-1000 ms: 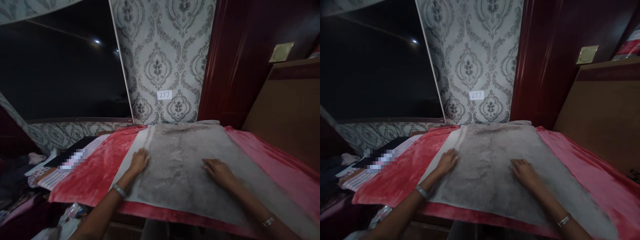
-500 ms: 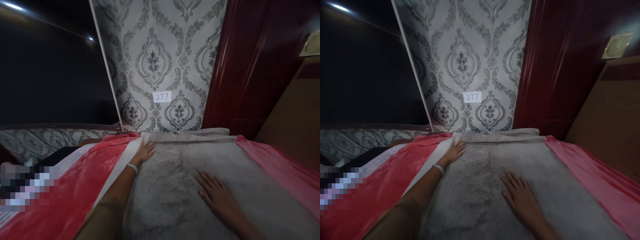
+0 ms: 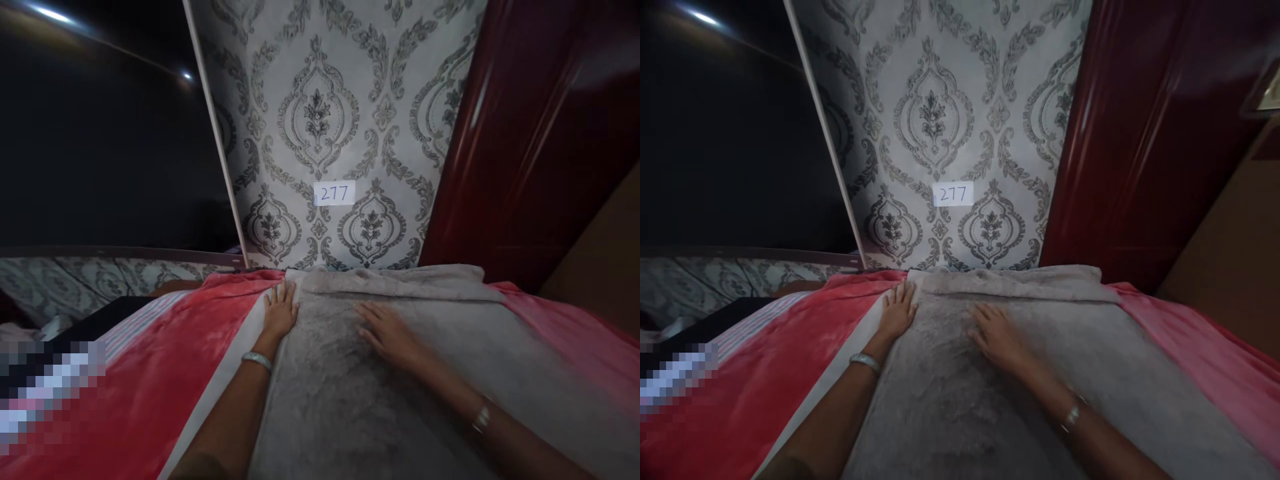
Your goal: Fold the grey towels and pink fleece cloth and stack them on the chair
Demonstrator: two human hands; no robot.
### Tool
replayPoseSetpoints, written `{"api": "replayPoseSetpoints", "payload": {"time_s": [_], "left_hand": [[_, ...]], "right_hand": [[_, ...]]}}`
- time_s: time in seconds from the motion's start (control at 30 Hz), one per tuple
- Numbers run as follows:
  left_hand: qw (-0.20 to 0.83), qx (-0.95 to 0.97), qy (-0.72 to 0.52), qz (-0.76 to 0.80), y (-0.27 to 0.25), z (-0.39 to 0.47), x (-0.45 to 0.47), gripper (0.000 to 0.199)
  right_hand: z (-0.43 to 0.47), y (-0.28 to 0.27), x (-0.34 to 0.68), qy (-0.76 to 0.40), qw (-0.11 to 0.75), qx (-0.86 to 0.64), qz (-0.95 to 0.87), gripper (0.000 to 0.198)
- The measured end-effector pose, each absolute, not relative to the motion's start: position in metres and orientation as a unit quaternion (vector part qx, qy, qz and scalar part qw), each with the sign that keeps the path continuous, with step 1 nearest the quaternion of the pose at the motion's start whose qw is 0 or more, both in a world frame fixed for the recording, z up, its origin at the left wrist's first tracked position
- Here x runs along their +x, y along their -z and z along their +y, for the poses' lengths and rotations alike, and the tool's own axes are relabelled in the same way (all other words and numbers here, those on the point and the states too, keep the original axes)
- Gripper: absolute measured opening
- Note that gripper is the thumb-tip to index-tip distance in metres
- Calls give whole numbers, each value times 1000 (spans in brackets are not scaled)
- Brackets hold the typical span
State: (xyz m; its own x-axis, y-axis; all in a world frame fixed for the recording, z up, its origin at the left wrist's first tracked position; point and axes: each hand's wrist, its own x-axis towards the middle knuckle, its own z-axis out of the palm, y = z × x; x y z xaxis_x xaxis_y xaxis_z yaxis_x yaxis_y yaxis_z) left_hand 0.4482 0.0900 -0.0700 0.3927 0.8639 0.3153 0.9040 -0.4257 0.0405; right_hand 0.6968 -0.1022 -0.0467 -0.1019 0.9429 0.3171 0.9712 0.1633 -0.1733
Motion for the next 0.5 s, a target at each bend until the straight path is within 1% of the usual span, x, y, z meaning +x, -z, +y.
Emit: {"api": "replayPoseSetpoints", "payload": {"time_s": [0.07,0.13,0.23,0.37,0.43,0.5], "left_hand": [[69,-817,164,-549,72,93,447,63],[62,-795,184,-574,73,95,446,61],[45,-770,215,-599,73,100,447,58],[-45,-781,267,-563,58,124,445,47],[-92,-783,265,-556,47,146,443,44],[-112,-770,253,-576,38,171,441,41]], "right_hand": [[-77,55,692,10,151,-642,-751,58],[-65,71,692,-12,126,-646,-752,57],[-62,92,695,-22,127,-653,-746,57],[-61,99,700,-26,130,-651,-748,57],[-59,98,700,-27,126,-653,-747,57],[-58,96,700,-31,120,-655,-745,58]]}}
